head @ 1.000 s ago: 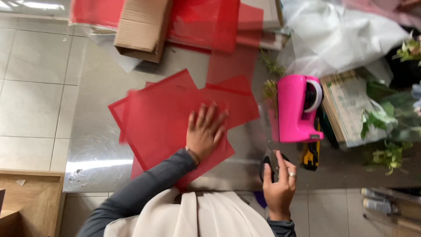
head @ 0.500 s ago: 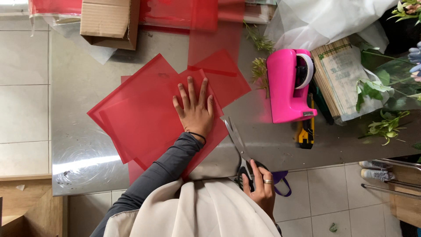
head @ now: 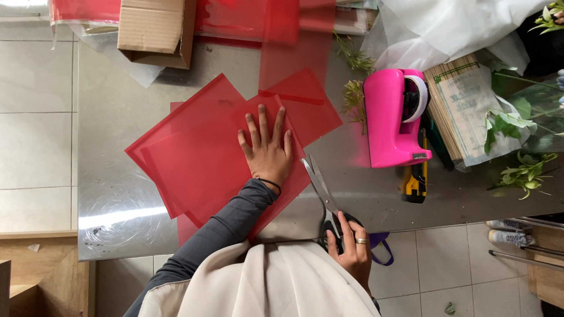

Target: The person wraps a floral bouquet by cutting pieces of red translucent paper and folding them around the base of the arrangement.

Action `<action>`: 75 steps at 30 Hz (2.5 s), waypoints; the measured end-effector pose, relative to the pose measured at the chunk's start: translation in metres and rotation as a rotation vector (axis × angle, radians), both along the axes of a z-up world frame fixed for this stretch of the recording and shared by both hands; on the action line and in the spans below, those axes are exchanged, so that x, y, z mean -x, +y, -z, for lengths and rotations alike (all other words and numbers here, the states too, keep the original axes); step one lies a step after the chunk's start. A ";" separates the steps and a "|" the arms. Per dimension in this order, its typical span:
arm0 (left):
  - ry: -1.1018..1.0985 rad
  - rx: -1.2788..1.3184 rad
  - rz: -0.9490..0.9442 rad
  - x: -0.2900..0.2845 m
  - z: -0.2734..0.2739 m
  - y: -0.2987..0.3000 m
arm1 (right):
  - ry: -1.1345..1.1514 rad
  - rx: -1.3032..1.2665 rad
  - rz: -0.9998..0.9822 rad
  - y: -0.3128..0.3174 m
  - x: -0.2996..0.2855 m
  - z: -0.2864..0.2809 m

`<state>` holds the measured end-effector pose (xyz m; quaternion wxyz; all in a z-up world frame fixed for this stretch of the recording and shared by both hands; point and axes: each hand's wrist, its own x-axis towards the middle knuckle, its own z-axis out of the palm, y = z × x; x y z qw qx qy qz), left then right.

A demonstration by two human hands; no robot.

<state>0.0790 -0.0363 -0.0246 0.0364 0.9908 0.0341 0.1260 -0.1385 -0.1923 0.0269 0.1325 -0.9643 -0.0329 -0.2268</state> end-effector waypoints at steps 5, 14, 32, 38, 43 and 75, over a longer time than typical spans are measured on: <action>0.014 0.014 0.006 0.000 -0.002 0.001 | -0.006 -0.002 0.016 0.000 0.000 0.003; -0.009 0.001 0.003 0.001 -0.002 0.001 | 0.003 -0.049 0.084 0.011 -0.017 0.004; 0.002 0.038 0.014 0.000 -0.002 0.001 | -0.045 0.055 0.045 0.000 0.005 0.013; 0.009 0.030 0.009 0.000 -0.001 0.001 | -0.038 0.050 0.030 -0.001 0.006 0.012; 0.007 0.038 0.017 0.000 0.002 0.001 | -0.027 0.033 0.033 -0.002 0.008 0.015; -0.075 0.417 0.031 -0.001 -0.001 0.009 | -0.203 0.013 -0.072 0.046 -0.209 0.020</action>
